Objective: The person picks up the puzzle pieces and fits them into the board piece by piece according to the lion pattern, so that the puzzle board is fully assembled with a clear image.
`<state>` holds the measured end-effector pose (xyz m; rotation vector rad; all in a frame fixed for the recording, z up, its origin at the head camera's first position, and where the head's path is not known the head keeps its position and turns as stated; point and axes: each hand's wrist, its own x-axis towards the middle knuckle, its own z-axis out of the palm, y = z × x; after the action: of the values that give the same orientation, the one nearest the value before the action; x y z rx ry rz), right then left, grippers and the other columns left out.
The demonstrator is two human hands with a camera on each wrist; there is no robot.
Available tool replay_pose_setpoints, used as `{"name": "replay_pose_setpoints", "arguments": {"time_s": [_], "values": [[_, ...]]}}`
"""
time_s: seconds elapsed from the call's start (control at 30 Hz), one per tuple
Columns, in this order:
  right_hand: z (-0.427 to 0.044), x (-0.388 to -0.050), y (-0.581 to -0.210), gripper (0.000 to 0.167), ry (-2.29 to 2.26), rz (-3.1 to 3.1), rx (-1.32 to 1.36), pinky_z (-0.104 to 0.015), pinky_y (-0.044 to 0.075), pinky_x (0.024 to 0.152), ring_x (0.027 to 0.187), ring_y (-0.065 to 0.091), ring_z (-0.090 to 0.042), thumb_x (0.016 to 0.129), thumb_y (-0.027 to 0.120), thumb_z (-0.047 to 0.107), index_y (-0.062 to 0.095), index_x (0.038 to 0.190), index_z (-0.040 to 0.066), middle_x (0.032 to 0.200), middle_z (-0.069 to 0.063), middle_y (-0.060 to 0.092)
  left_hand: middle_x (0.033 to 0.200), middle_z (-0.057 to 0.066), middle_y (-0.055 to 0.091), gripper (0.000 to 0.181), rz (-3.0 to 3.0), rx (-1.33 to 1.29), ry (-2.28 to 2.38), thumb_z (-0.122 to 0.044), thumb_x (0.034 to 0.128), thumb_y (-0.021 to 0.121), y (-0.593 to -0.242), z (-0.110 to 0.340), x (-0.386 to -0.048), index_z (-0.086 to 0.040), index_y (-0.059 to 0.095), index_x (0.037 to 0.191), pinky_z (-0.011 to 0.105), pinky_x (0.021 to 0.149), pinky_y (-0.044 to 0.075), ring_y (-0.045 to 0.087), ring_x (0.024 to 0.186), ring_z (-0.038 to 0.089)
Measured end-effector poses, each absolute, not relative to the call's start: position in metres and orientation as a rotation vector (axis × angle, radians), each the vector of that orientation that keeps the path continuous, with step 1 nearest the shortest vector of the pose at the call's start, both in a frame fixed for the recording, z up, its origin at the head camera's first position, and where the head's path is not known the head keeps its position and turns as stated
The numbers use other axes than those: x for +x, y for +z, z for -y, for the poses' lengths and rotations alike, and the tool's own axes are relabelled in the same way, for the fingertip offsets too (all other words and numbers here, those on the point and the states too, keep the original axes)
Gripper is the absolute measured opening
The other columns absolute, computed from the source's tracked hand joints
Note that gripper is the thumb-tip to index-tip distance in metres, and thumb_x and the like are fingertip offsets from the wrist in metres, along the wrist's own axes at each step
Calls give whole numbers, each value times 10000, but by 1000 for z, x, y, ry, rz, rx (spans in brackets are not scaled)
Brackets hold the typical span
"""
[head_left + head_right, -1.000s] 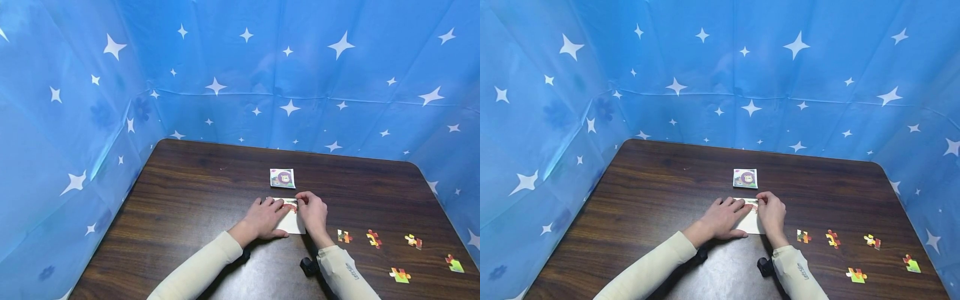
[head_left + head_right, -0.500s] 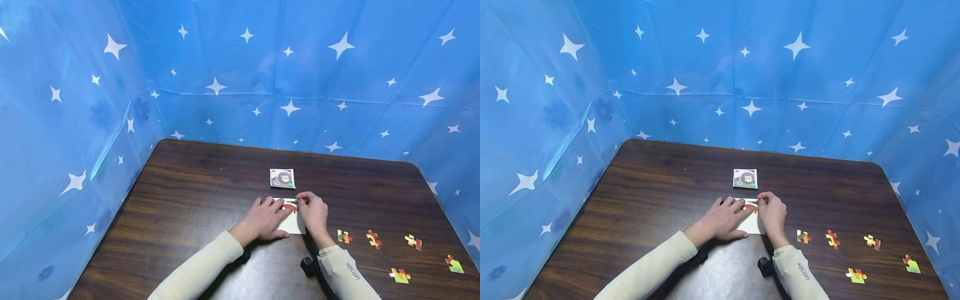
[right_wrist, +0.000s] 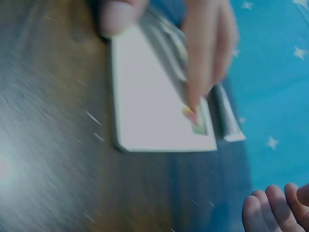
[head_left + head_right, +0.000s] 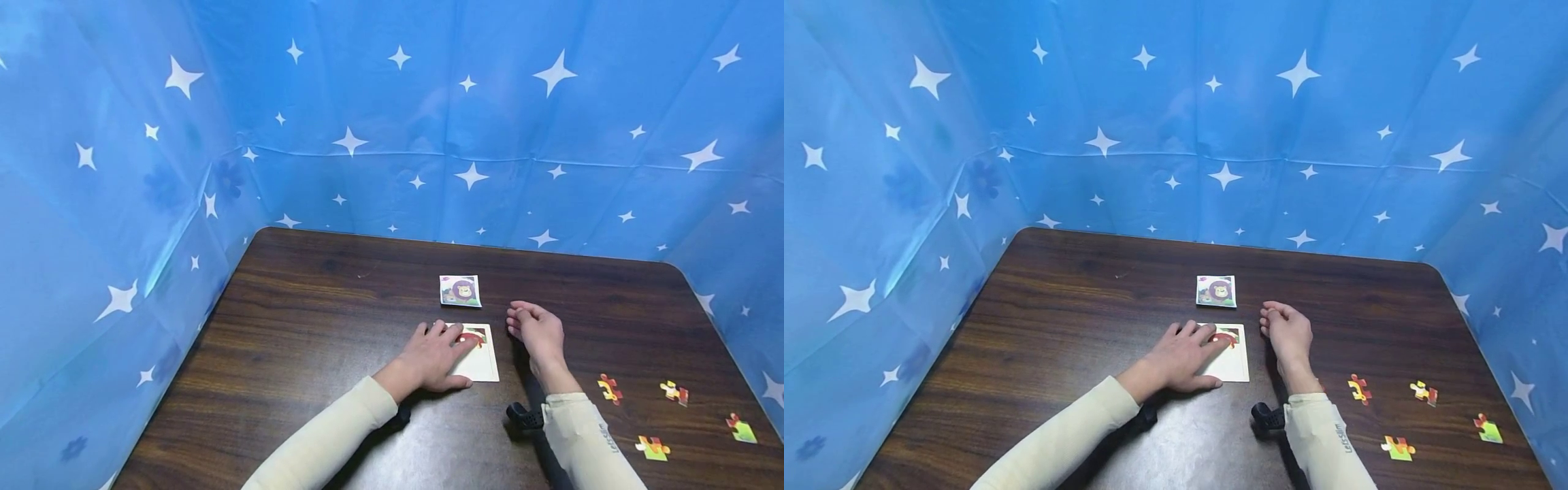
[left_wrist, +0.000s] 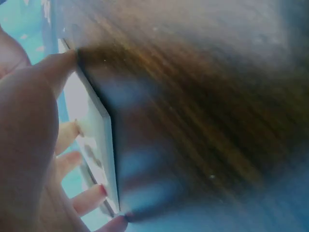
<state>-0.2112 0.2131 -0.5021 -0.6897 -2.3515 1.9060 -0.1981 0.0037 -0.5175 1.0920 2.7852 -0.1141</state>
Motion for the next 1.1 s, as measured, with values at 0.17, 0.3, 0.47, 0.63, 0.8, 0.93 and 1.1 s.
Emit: {"name": "replay_pose_setpoints", "arguments": {"time_s": [0.17,0.3,0.47,0.63,0.8,0.93,1.1], "values": [[-236,-211,-486,373,1973,2270,-738,-206,589,837,897,703,-14,1088,427,159,579,1382,-14,1137,-49,731,1670,-141,268,805,-2754,1103,-124,-724,942,478,-516,-4,-198,-352,239,1615,440,1005,411,439,1303,219],[-252,-208,-477,374,2033,2186,-730,-209,587,853,843,685,28,1095,405,168,565,1379,-15,904,168,671,1678,-177,231,820,-2742,1095,-138,-731,950,449,-517,-4,-196,-336,209,1627,485,1068,389,420,1341,231],[-267,-204,-466,363,2073,2127,-739,-219,586,865,838,694,20,1095,403,179,565,1371,7,892,172,668,1674,-175,244,845,-2739,1101,-146,-760,933,443,-517,-4,-197,-334,215,1627,457,1022,402,424,1314,229],[-276,-201,-464,350,2084,2092,-741,-208,592,825,823,706,9,1096,410,192,574,1353,19,887,164,684,1665,-170,274,874,-2743,1110,-133,-802,908,429,-513,-4,-201,-327,253,1619,419,964,419,438,1251,221],[-278,-200,-466,332,2100,2105,-743,-218,591,843,828,706,8,1097,407,189,576,1338,36,889,163,684,1669,-117,289,898,-2754,1108,-109,-847,881,399,-513,-3,-203,-335,282,1609,425,995,433,442,1298,220],[-280,-199,-466,311,2104,2093,-760,-217,592,833,831,709,1,1095,414,195,591,1311,59,888,161,689,1681,16,269,858,-2756,1085,-61,-835,887,411,-512,-2,-205,-370,293,1599,462,1104,404,386,1425,249],[-286,-197,-464,312,2104,2084,-775,-216,595,818,817,713,1,1094,422,200,593,1315,60,878,160,694,1651,89,313,825,-2753,1060,-81,-837,892,390,-511,1,-208,-417,275,1593,460,1162,368,337,1480,284]]}}
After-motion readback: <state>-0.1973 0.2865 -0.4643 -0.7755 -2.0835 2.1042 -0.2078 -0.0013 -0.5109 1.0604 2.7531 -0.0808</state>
